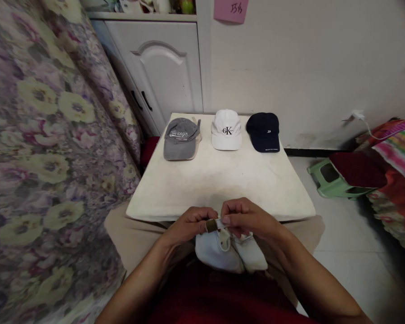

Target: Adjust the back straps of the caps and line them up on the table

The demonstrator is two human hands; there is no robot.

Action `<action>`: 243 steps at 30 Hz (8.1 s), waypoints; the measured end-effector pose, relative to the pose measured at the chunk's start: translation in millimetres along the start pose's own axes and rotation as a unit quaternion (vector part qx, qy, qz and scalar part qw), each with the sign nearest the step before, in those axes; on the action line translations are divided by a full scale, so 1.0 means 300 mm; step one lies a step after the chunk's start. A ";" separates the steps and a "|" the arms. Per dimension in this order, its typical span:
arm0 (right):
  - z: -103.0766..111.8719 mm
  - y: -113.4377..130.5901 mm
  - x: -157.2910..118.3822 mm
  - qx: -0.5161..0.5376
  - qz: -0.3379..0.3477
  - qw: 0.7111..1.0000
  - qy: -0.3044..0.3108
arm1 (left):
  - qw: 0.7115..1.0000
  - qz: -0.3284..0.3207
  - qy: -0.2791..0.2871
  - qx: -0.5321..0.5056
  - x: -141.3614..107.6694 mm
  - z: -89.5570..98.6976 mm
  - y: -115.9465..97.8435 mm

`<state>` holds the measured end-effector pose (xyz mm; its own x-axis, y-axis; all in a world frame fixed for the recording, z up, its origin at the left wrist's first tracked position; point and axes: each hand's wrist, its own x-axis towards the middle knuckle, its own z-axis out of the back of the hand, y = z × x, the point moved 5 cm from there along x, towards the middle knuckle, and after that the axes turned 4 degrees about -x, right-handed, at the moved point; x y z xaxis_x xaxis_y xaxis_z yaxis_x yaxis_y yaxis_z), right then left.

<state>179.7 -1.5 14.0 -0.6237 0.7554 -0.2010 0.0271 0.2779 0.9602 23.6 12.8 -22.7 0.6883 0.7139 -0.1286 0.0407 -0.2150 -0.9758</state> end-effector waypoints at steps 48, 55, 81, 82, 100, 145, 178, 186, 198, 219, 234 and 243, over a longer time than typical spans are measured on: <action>0.049 -0.031 -0.025 -0.045 -0.008 0.992 -0.115 | 0.997 -0.026 -0.055 0.046 0.005 -0.083 -0.092; 0.051 -0.042 -0.026 -0.036 -0.001 0.993 -0.116 | 0.960 -0.161 -0.179 0.143 -0.041 -0.077 -0.090; 0.041 -0.047 -0.027 -0.044 0.018 0.989 -0.137 | 0.753 -0.290 -0.202 0.555 -0.095 -0.157 -0.155; 0.040 -0.048 -0.026 -0.031 0.030 0.990 -0.134 | 0.759 -0.286 -0.198 0.550 -0.097 -0.159 -0.155; 0.045 -0.071 -0.042 0.095 0.064 0.983 -0.146 | 0.989 0.037 -0.107 0.091 -0.122 -0.057 -0.075; 0.029 -0.088 -0.003 -0.007 0.008 0.996 -0.085 | 0.981 0.037 -0.155 0.108 -0.079 -0.070 -0.060; 0.055 -0.009 -0.061 -0.121 -0.003 0.992 -0.038 | 0.962 0.002 -0.134 0.239 -0.041 -0.104 -0.110; 0.063 -0.012 -0.061 -0.158 0.025 0.986 -0.039 | 0.960 -0.005 -0.162 0.229 -0.046 -0.113 -0.108; 0.062 -0.041 -0.059 -0.117 0.010 0.992 -0.055 | 0.964 0.005 -0.176 0.201 -0.046 -0.104 -0.082; 0.062 -0.051 -0.047 -0.077 0.017 0.996 -0.040 | 0.989 0.010 -0.149 0.011 -0.021 -0.106 -0.041; 0.057 -0.104 -0.044 -0.015 0.005 0.998 -0.061 | 0.984 0.019 -0.132 0.118 -0.038 -0.088 -0.057; 0.036 -0.116 -0.047 0.016 0.015 0.999 -0.048 | 0.982 0.016 -0.132 0.136 -0.043 -0.084 -0.068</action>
<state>196.0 -15.2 -18.6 -0.5441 0.8169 -0.1915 0.0699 0.2716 0.9599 32.3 -8.8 3.3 0.4732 0.8651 -0.1664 -0.1967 -0.0804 -0.9772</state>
